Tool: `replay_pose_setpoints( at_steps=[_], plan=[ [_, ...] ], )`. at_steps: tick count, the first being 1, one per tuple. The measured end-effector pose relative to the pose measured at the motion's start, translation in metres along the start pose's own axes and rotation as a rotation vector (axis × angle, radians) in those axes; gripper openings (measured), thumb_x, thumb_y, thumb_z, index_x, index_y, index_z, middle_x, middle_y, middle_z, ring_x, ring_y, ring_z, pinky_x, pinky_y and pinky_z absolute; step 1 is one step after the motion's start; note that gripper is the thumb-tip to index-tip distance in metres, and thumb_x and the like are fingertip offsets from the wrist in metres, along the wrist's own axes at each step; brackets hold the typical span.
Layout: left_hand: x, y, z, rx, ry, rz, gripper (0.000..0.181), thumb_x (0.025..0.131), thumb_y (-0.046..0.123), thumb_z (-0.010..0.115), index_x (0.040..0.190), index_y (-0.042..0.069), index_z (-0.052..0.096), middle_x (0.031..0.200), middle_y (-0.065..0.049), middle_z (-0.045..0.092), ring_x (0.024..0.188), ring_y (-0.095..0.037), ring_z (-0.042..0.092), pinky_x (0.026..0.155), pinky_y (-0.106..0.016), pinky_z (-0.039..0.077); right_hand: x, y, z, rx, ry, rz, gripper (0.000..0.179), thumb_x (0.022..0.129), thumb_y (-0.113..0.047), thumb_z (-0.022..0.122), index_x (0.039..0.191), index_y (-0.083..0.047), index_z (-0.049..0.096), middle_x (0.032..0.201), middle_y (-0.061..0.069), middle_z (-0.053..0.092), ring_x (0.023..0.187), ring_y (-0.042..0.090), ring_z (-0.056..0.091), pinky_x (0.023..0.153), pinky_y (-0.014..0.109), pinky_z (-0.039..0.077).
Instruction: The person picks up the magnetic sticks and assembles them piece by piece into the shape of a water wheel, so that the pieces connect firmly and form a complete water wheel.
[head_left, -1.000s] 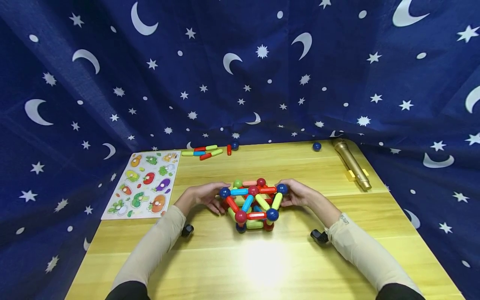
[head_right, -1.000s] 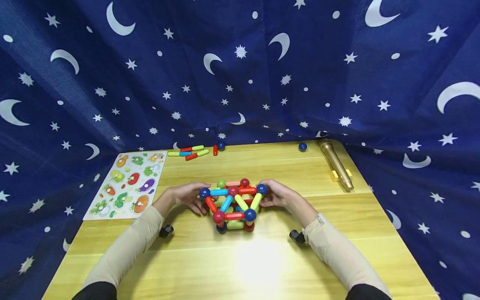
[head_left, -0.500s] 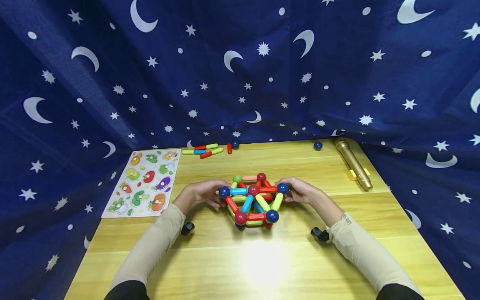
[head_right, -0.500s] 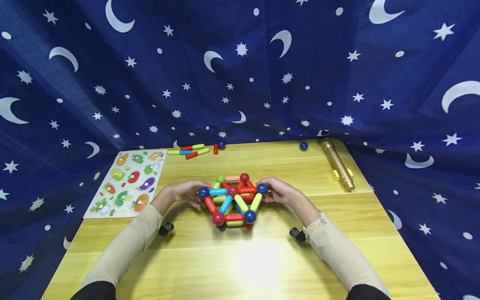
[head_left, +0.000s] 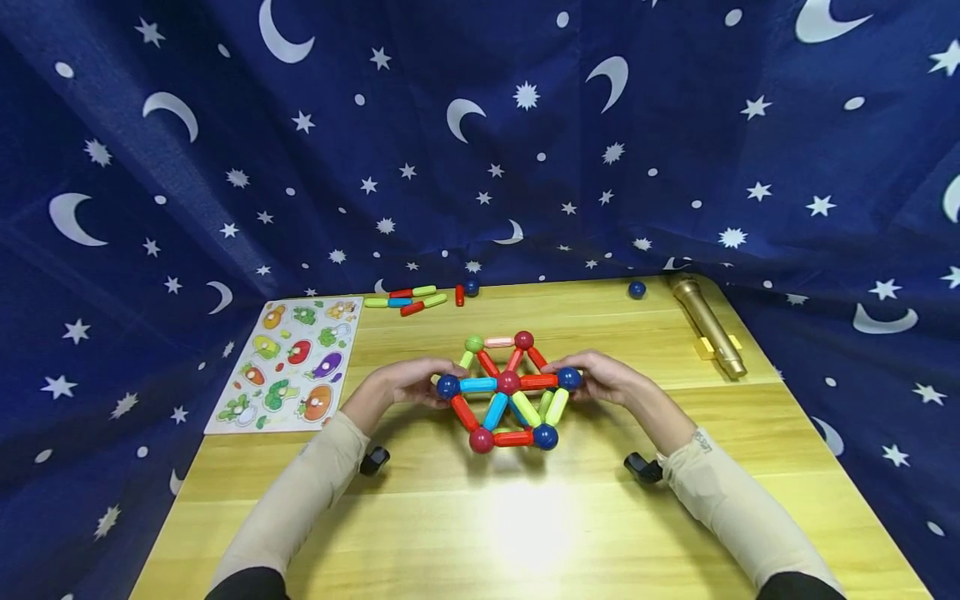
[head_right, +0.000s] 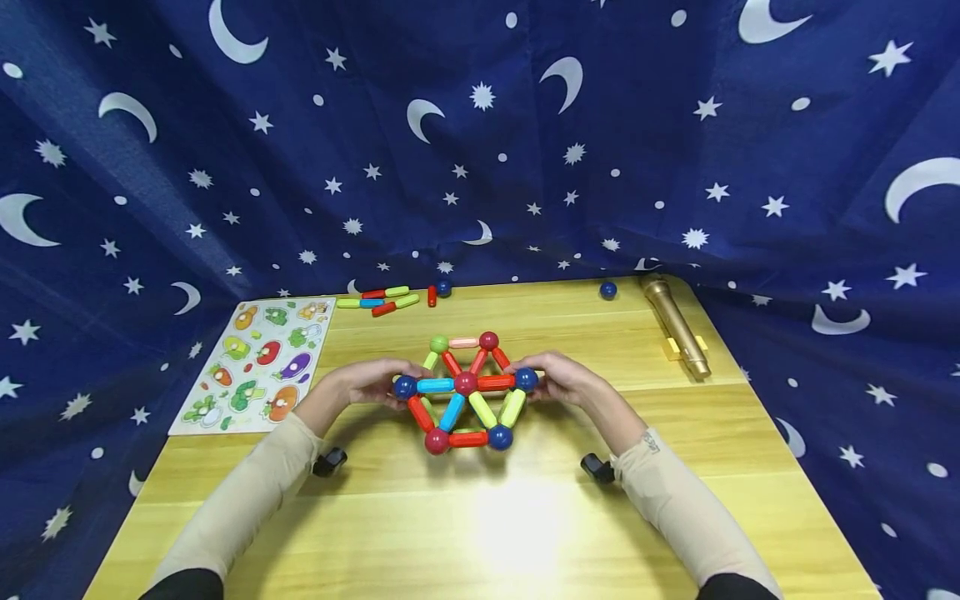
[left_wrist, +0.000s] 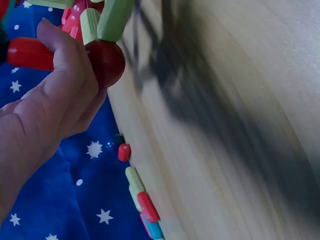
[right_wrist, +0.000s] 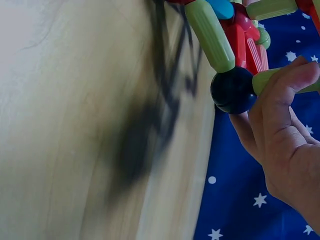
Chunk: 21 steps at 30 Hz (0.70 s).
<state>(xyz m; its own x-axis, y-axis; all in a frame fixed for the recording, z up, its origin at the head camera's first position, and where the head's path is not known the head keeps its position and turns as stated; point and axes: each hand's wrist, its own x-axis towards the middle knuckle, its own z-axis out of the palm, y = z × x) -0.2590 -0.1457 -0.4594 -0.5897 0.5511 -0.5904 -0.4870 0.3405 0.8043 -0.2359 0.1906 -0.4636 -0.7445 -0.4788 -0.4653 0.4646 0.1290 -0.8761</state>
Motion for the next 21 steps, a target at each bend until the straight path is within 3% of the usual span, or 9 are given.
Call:
replay_pose_setpoints(
  at_steps=[5,12,16,19,21],
  plan=[
    [-0.004,0.003,0.0,0.071,-0.012,0.035,0.061,0.092,0.026,0.05,0.145,-0.002,0.04,0.12,-0.011,0.052,0.086,-0.017,0.057,0.091,-0.04,0.051,-0.006,-0.004,0.002,-0.077,0.033,-0.041,0.049,0.098,-0.015,0.051,0.137,0.013,0.044,0.098,-0.001,0.066,0.067,0.006,0.058,0.064,0.024,0.049],
    [-0.012,0.004,0.005,0.045,0.0,0.103,0.066,0.09,0.021,0.059,0.148,-0.001,0.035,0.114,-0.012,0.055,0.08,-0.01,0.058,0.086,-0.035,0.054,-0.016,-0.005,0.005,-0.125,0.036,-0.122,0.054,0.096,-0.016,0.056,0.139,0.013,0.042,0.083,-0.005,0.07,0.062,0.001,0.058,0.062,0.019,0.049],
    [-0.019,0.001,0.011,0.034,0.01,0.169,0.065,0.089,0.016,0.062,0.146,0.0,0.038,0.122,-0.02,0.052,0.073,-0.009,0.059,0.072,-0.024,0.055,-0.021,-0.001,0.009,-0.153,0.064,-0.187,0.052,0.094,-0.015,0.059,0.136,0.012,0.046,0.122,0.011,0.062,0.077,0.005,0.063,0.066,0.019,0.051],
    [-0.025,-0.002,0.016,0.055,0.037,0.215,0.064,0.087,0.013,0.066,0.145,0.003,0.041,0.141,-0.025,0.039,0.07,-0.009,0.058,0.064,-0.019,0.051,-0.026,0.003,0.011,-0.193,0.08,-0.234,0.051,0.093,-0.014,0.061,0.135,0.012,0.048,0.153,0.023,0.032,0.101,0.019,0.065,0.074,0.021,0.054],
    [-0.028,-0.005,0.02,0.081,0.066,0.232,0.064,0.086,0.013,0.069,0.145,0.005,0.043,0.153,-0.022,0.026,0.083,-0.013,0.059,0.068,-0.021,0.051,-0.029,0.006,0.013,-0.24,0.092,-0.264,0.05,0.093,-0.014,0.063,0.134,0.011,0.05,0.157,0.025,0.024,0.113,0.029,0.06,0.078,0.024,0.055]
  ],
)
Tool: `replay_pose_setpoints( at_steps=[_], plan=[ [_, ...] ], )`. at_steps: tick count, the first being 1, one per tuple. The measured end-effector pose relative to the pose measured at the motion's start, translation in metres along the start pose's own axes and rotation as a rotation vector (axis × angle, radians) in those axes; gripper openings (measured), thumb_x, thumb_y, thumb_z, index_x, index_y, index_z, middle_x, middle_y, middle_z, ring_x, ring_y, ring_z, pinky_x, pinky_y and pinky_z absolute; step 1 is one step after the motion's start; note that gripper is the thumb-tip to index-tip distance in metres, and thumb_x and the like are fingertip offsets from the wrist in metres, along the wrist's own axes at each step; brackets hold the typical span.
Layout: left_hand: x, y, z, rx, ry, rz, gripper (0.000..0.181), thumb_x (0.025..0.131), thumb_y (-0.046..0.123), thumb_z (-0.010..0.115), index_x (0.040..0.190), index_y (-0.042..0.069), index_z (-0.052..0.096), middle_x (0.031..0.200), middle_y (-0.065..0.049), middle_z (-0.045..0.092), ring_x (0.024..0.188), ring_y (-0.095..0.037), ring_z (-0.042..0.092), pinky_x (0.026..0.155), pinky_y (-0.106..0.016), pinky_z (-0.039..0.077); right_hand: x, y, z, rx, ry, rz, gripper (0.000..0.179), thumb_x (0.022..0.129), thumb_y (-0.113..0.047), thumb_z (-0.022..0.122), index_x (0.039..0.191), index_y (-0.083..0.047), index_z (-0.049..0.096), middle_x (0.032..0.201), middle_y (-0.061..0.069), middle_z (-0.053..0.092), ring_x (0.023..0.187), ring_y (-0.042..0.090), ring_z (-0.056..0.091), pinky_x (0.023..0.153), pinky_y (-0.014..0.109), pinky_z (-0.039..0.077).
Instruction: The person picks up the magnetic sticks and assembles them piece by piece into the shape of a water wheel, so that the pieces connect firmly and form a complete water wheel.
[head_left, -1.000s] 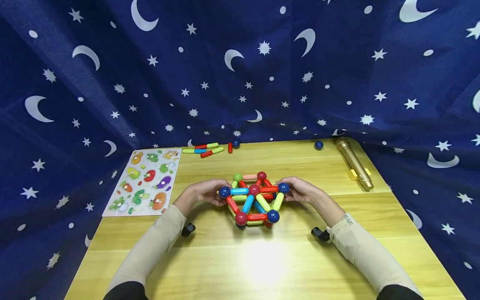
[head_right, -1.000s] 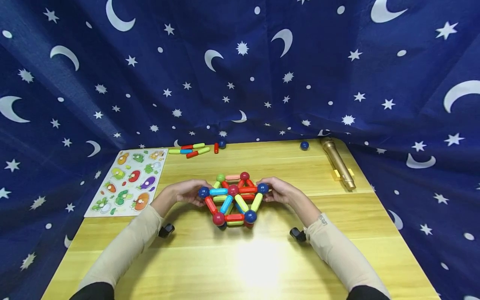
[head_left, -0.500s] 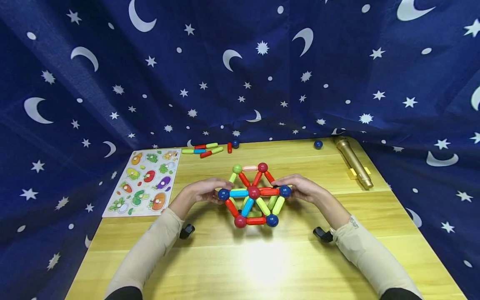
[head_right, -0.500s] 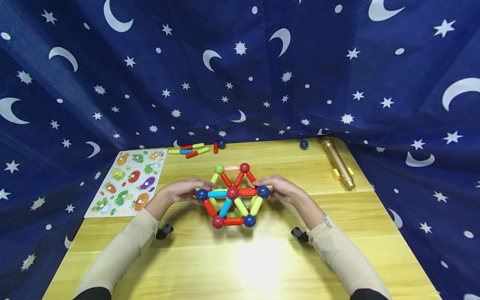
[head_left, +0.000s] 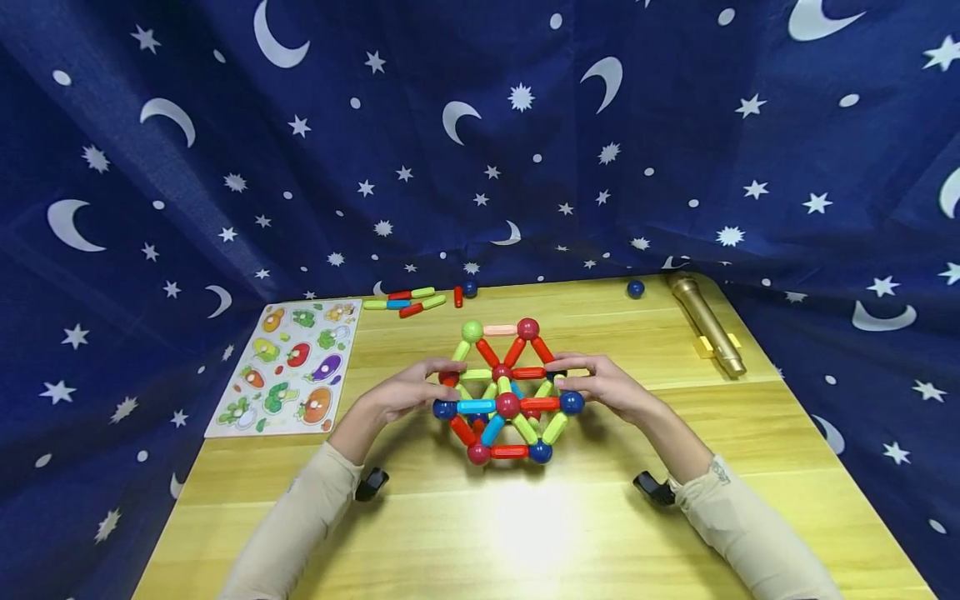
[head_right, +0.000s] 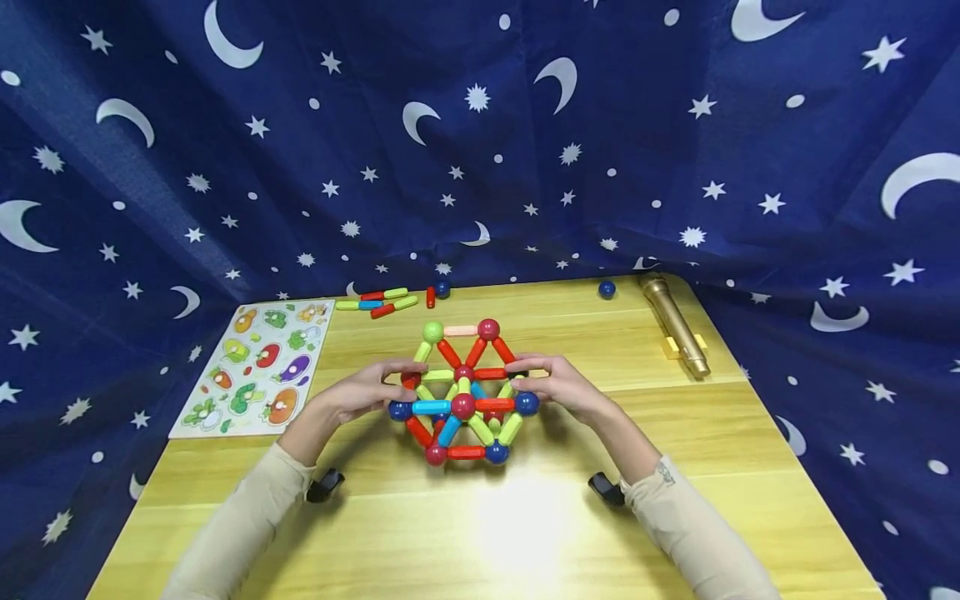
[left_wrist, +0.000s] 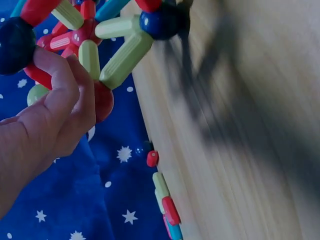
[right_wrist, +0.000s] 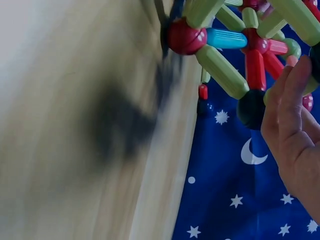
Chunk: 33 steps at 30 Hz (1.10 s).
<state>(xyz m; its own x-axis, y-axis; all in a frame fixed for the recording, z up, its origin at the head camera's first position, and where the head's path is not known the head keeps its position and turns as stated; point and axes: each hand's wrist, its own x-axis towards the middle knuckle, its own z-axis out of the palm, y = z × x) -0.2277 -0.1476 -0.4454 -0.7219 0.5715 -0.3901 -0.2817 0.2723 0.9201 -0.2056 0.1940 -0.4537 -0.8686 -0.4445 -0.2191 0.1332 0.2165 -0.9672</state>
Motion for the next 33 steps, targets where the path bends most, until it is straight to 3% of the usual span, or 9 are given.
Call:
replay_pose_setpoints(
  at_steps=[4,5,12,15,20,23,28,31,33],
  plan=[
    [-0.008,-0.002,0.007,0.075,0.066,0.003,0.067,0.081,0.012,0.076,0.142,0.013,0.049,0.16,-0.012,0.014,0.12,-0.028,0.046,0.091,-0.031,0.049,-0.008,0.004,0.004,-0.108,0.034,-0.054,0.049,0.09,-0.018,0.067,0.132,0.005,0.056,0.156,0.023,0.028,0.114,0.038,0.059,0.081,0.027,0.054],
    [-0.01,-0.003,0.009,0.089,0.076,0.009,0.068,0.08,0.012,0.078,0.142,0.013,0.05,0.16,-0.011,0.013,0.123,-0.031,0.044,0.093,-0.033,0.048,-0.01,0.006,0.006,-0.121,0.04,-0.066,0.048,0.09,-0.018,0.068,0.131,0.004,0.057,0.156,0.023,0.028,0.112,0.039,0.061,0.081,0.027,0.054],
    [-0.019,-0.014,0.017,0.158,0.091,0.079,0.073,0.08,0.009,0.078,0.145,0.01,0.045,0.16,-0.009,0.012,0.12,-0.038,0.046,0.091,-0.036,0.05,-0.02,0.011,0.015,-0.159,0.06,-0.116,0.051,0.088,-0.018,0.071,0.133,0.002,0.056,0.155,0.023,0.028,0.092,0.034,0.068,0.077,0.025,0.055],
    [-0.02,-0.02,0.019,0.208,0.115,0.106,0.074,0.079,0.012,0.079,0.145,0.012,0.045,0.161,-0.008,0.012,0.125,-0.041,0.042,0.094,-0.041,0.049,-0.023,0.013,0.018,-0.169,0.088,-0.134,0.049,0.09,-0.019,0.069,0.133,0.002,0.056,0.155,0.023,0.03,0.091,0.023,0.069,0.074,0.026,0.055],
    [-0.023,-0.028,0.023,0.226,0.117,0.159,0.075,0.078,0.016,0.082,0.145,0.015,0.046,0.163,-0.005,0.01,0.135,-0.047,0.035,0.103,-0.058,0.042,-0.024,0.016,0.02,-0.099,0.11,-0.157,0.044,0.093,-0.016,0.066,0.13,0.004,0.057,0.153,0.021,0.032,0.068,0.007,0.061,0.059,0.023,0.051],
    [-0.024,-0.032,0.023,0.223,0.112,0.203,0.071,0.078,0.014,0.081,0.142,0.017,0.049,0.163,-0.004,0.011,0.138,-0.046,0.032,0.105,-0.059,0.04,-0.024,0.018,0.021,-0.078,0.12,-0.178,0.039,0.094,-0.013,0.064,0.128,0.003,0.058,0.153,0.021,0.033,0.055,0.008,0.051,0.052,0.023,0.045],
    [-0.024,-0.037,0.023,0.218,0.108,0.263,0.07,0.081,0.008,0.078,0.143,0.014,0.047,0.164,-0.003,0.011,0.136,-0.042,0.036,0.096,-0.047,0.051,-0.024,0.02,0.021,-0.061,0.135,-0.207,0.035,0.095,-0.009,0.06,0.128,0.003,0.057,0.152,0.02,0.035,0.051,0.007,0.045,0.048,0.025,0.042],
    [-0.025,-0.038,0.022,0.202,0.136,0.278,0.078,0.079,0.008,0.08,0.146,0.019,0.04,0.161,-0.004,0.018,0.134,-0.039,0.039,0.095,-0.045,0.052,-0.023,0.02,0.021,-0.057,0.156,-0.199,0.036,0.096,-0.012,0.061,0.129,0.0,0.054,0.152,0.019,0.036,0.051,0.01,0.048,0.047,0.028,0.045],
    [-0.025,-0.039,0.021,0.203,0.159,0.277,0.089,0.077,0.012,0.082,0.149,0.023,0.031,0.16,-0.006,0.019,0.135,-0.038,0.035,0.1,-0.049,0.048,-0.021,0.019,0.021,-0.075,0.182,-0.185,0.04,0.096,-0.015,0.061,0.133,-0.003,0.05,0.152,0.019,0.035,0.049,0.019,0.051,0.046,0.034,0.049]
  ],
)
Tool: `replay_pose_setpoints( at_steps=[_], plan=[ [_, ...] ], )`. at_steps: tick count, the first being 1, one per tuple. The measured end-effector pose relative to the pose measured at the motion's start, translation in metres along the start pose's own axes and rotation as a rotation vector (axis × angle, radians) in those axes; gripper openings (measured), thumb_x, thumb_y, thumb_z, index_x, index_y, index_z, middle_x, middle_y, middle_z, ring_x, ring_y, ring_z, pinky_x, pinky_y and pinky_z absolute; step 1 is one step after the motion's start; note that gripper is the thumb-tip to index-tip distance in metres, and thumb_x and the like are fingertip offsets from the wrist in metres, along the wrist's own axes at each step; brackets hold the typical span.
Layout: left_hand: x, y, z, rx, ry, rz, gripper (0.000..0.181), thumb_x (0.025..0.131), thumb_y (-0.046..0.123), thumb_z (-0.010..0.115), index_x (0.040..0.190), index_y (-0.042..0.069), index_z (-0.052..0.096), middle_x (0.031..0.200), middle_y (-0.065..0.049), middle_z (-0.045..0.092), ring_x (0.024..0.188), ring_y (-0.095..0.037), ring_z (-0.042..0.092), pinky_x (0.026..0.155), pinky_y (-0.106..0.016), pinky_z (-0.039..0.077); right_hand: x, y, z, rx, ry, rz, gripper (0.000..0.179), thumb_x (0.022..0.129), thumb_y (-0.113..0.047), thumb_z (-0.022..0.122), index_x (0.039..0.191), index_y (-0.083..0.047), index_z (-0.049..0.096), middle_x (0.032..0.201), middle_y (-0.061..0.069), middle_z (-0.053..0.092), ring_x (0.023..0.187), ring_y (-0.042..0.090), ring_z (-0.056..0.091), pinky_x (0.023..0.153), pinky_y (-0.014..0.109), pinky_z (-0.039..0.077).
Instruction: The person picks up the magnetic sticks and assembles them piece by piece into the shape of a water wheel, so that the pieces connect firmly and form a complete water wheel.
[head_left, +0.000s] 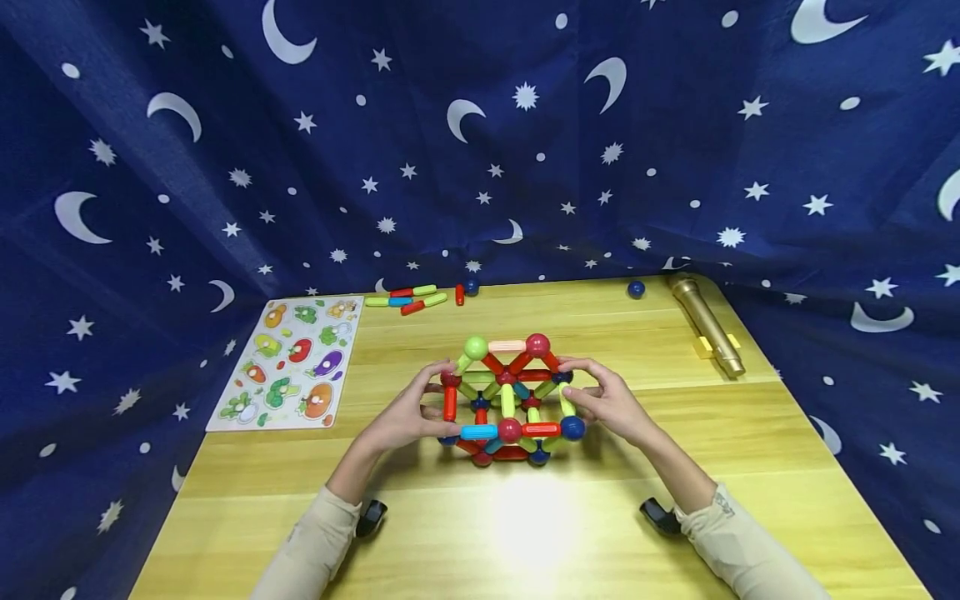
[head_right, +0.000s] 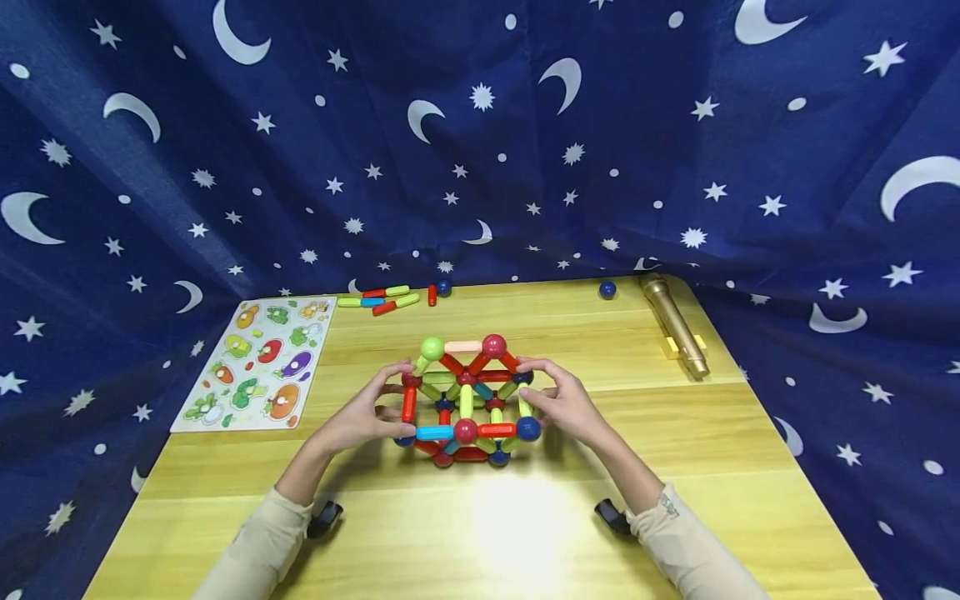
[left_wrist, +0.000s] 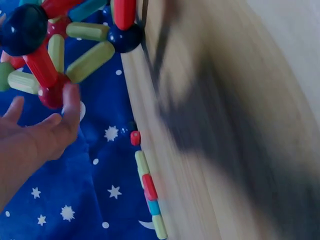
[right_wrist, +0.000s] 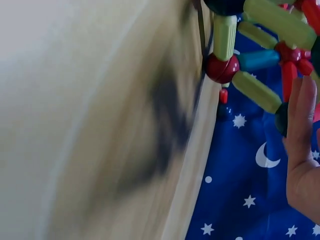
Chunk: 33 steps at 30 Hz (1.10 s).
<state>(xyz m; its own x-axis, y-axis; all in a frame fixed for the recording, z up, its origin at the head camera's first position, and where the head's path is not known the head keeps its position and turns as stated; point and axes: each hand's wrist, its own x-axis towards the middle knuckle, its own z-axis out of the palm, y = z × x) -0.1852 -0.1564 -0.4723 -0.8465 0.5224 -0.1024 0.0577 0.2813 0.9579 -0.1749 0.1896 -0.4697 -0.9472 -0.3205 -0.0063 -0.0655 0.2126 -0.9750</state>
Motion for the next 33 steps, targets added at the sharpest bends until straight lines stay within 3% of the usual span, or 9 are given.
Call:
replay_pose_setpoints(
  at_steps=[5,10,15,19,21,23,26,28,33],
  plan=[
    [0.004,-0.004,-0.006,0.051,-0.044,-0.017,0.1,0.08,0.02,0.081,0.155,0.032,0.015,0.163,-0.004,0.007,0.145,-0.036,0.022,0.111,-0.055,0.035,0.013,-0.003,-0.002,-0.091,0.048,0.037,0.047,0.099,-0.028,0.057,0.141,-0.011,0.046,0.145,0.021,0.043,0.049,0.032,0.055,0.051,0.051,0.054],
    [0.006,-0.01,-0.008,0.064,-0.098,0.007,0.096,0.085,0.017,0.076,0.156,0.034,0.013,0.165,-0.002,0.003,0.15,-0.031,0.016,0.113,-0.055,0.033,0.02,-0.002,-0.001,-0.13,0.092,0.066,0.044,0.098,-0.029,0.058,0.133,-0.002,0.056,0.13,0.027,0.056,0.063,0.011,0.064,0.058,0.043,0.058],
    [0.007,-0.011,-0.007,0.078,-0.115,0.03,0.096,0.085,0.023,0.076,0.156,0.034,0.012,0.166,-0.003,0.0,0.152,-0.03,0.008,0.114,-0.055,0.031,0.019,0.001,-0.001,-0.133,0.137,0.102,0.044,0.098,-0.028,0.059,0.13,0.001,0.059,0.129,0.029,0.057,0.071,0.007,0.065,0.064,0.038,0.059],
    [0.013,-0.013,-0.019,0.068,-0.139,0.026,0.087,0.088,0.024,0.073,0.156,0.025,0.019,0.164,-0.009,0.012,0.148,-0.035,0.021,0.111,-0.055,0.036,0.016,0.004,-0.001,-0.112,0.13,0.099,0.045,0.098,-0.03,0.059,0.131,0.0,0.058,0.13,0.03,0.057,0.075,0.004,0.066,0.066,0.038,0.059],
    [0.024,-0.018,-0.033,0.086,-0.087,0.019,0.071,0.092,0.022,0.067,0.153,0.019,0.031,0.159,-0.012,0.028,0.141,-0.036,0.035,0.105,-0.053,0.043,0.015,0.005,0.0,-0.102,0.121,0.087,0.045,0.097,-0.029,0.06,0.132,-0.001,0.058,0.13,0.029,0.057,0.075,0.002,0.067,0.065,0.036,0.059],
    [0.044,-0.026,-0.051,0.145,0.03,0.014,0.051,0.096,0.019,0.061,0.144,0.012,0.045,0.146,-0.016,0.047,0.126,-0.037,0.051,0.096,-0.049,0.05,0.014,0.006,-0.001,-0.102,0.105,0.078,0.045,0.097,-0.029,0.061,0.132,-0.001,0.057,0.129,0.028,0.058,0.067,0.001,0.062,0.059,0.03,0.055],
    [0.081,-0.037,-0.077,0.367,0.271,-0.029,0.032,0.098,0.017,0.057,0.127,0.005,0.059,0.128,-0.017,0.061,0.107,-0.034,0.061,0.087,-0.044,0.053,0.011,0.008,-0.002,-0.099,0.098,0.071,0.044,0.096,-0.026,0.062,0.132,-0.002,0.057,0.128,0.027,0.059,0.061,0.001,0.057,0.053,0.025,0.048],
    [0.105,-0.043,-0.091,0.55,0.382,-0.054,0.029,0.097,0.016,0.058,0.122,0.002,0.061,0.123,-0.02,0.063,0.104,-0.038,0.062,0.087,-0.046,0.052,0.01,0.009,-0.002,-0.089,0.096,0.062,0.044,0.096,-0.025,0.062,0.133,-0.001,0.056,0.127,0.027,0.059,0.058,0.003,0.054,0.052,0.025,0.046],
    [0.145,-0.059,-0.11,0.938,0.469,-0.021,0.027,0.091,0.017,0.066,0.117,0.008,0.064,0.118,-0.021,0.06,0.106,-0.045,0.057,0.086,-0.055,0.049,0.011,0.009,0.003,-0.069,0.103,0.046,0.043,0.096,-0.024,0.062,0.132,0.0,0.057,0.119,0.028,0.062,0.055,0.004,0.052,0.053,0.026,0.047]
  ],
)
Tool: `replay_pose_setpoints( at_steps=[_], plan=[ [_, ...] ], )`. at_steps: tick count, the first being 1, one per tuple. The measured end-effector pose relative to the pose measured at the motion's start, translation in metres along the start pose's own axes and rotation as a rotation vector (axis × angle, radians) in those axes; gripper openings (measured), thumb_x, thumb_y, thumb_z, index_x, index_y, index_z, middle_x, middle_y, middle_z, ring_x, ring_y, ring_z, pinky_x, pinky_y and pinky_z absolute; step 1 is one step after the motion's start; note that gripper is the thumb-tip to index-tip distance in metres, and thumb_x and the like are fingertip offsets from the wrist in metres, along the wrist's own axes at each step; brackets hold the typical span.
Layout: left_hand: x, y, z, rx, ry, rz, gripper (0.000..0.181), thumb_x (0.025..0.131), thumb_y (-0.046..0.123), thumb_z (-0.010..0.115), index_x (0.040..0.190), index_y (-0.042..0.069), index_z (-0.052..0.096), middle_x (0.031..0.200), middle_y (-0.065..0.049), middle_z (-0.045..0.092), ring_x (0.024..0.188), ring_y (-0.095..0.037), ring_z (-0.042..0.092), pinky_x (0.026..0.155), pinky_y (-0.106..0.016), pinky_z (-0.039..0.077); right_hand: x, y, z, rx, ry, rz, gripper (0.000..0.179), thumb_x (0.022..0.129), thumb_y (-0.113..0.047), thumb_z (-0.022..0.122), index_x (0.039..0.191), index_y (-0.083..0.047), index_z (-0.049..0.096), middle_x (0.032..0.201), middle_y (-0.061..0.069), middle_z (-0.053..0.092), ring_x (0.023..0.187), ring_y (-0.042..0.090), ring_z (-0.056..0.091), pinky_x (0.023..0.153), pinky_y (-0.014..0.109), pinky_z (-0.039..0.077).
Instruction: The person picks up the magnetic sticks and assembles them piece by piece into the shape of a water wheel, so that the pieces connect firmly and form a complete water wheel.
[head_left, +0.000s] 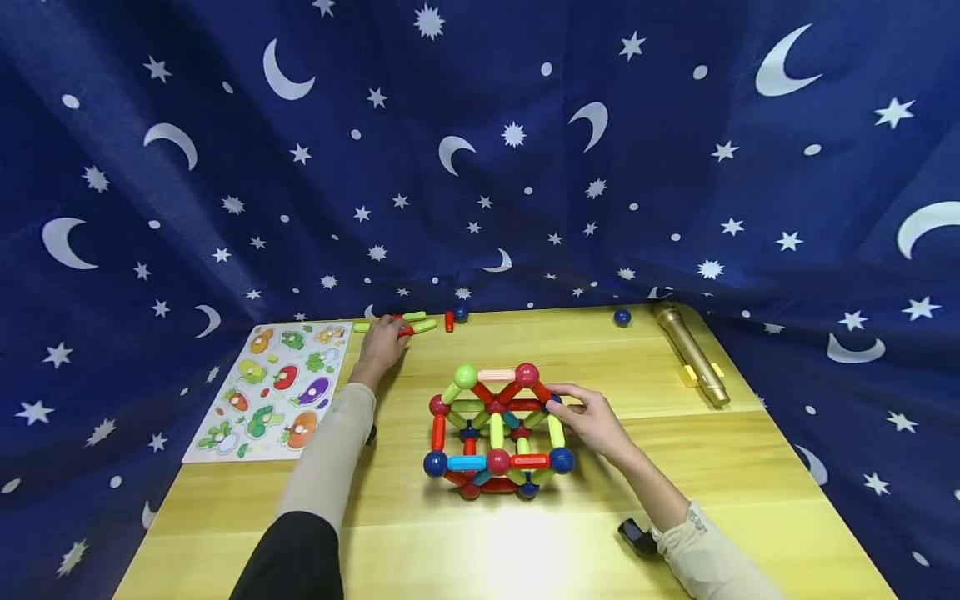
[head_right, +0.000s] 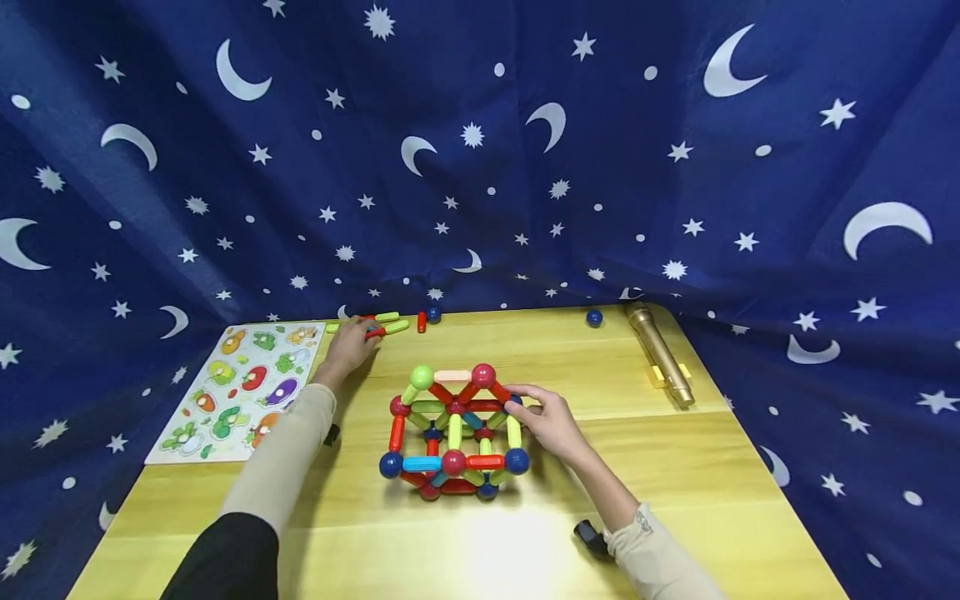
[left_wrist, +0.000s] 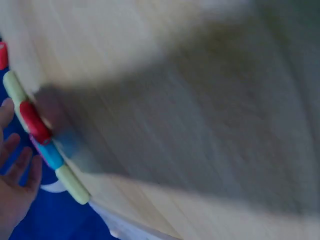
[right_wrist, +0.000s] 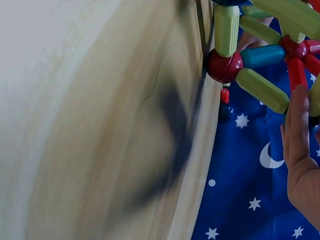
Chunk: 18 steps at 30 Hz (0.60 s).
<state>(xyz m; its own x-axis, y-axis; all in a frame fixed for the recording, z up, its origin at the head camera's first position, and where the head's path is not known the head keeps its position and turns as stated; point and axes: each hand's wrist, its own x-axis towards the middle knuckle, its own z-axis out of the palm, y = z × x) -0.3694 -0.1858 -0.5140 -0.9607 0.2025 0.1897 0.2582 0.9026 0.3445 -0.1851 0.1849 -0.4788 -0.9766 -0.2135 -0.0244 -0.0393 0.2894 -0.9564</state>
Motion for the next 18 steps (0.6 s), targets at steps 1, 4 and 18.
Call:
replay_pose_setpoints(
  at_steps=[1,4,18],
  plan=[
    [0.005,-0.001,0.004,0.046,-0.003,0.022,0.027,0.091,0.018,0.067,0.116,0.01,0.065,0.117,-0.02,0.061,0.105,-0.044,0.058,0.085,-0.055,0.05,0.0,-0.001,0.0,-0.001,-0.003,0.002,0.043,0.096,-0.024,0.062,0.132,-0.001,0.057,0.12,0.028,0.062,0.055,0.004,0.051,0.054,0.027,0.049],
    [0.013,0.0,0.015,0.146,-0.012,0.088,0.024,0.089,0.017,0.069,0.113,0.014,0.067,0.115,-0.016,0.066,0.104,-0.04,0.059,0.082,-0.055,0.05,-0.002,-0.003,0.0,-0.004,-0.007,0.019,0.043,0.096,-0.025,0.062,0.132,-0.002,0.057,0.12,0.027,0.062,0.051,0.005,0.045,0.059,0.03,0.053],
    [-0.009,-0.007,0.019,0.342,-0.096,0.177,0.05,0.09,-0.011,0.05,0.136,0.009,0.052,0.123,-0.023,0.056,0.105,-0.046,0.057,0.085,-0.051,0.054,0.0,-0.004,0.0,-0.029,-0.003,0.023,0.042,0.096,-0.025,0.062,0.131,-0.004,0.058,0.1,0.022,0.066,0.046,0.004,0.036,0.046,0.019,0.034]
  ],
)
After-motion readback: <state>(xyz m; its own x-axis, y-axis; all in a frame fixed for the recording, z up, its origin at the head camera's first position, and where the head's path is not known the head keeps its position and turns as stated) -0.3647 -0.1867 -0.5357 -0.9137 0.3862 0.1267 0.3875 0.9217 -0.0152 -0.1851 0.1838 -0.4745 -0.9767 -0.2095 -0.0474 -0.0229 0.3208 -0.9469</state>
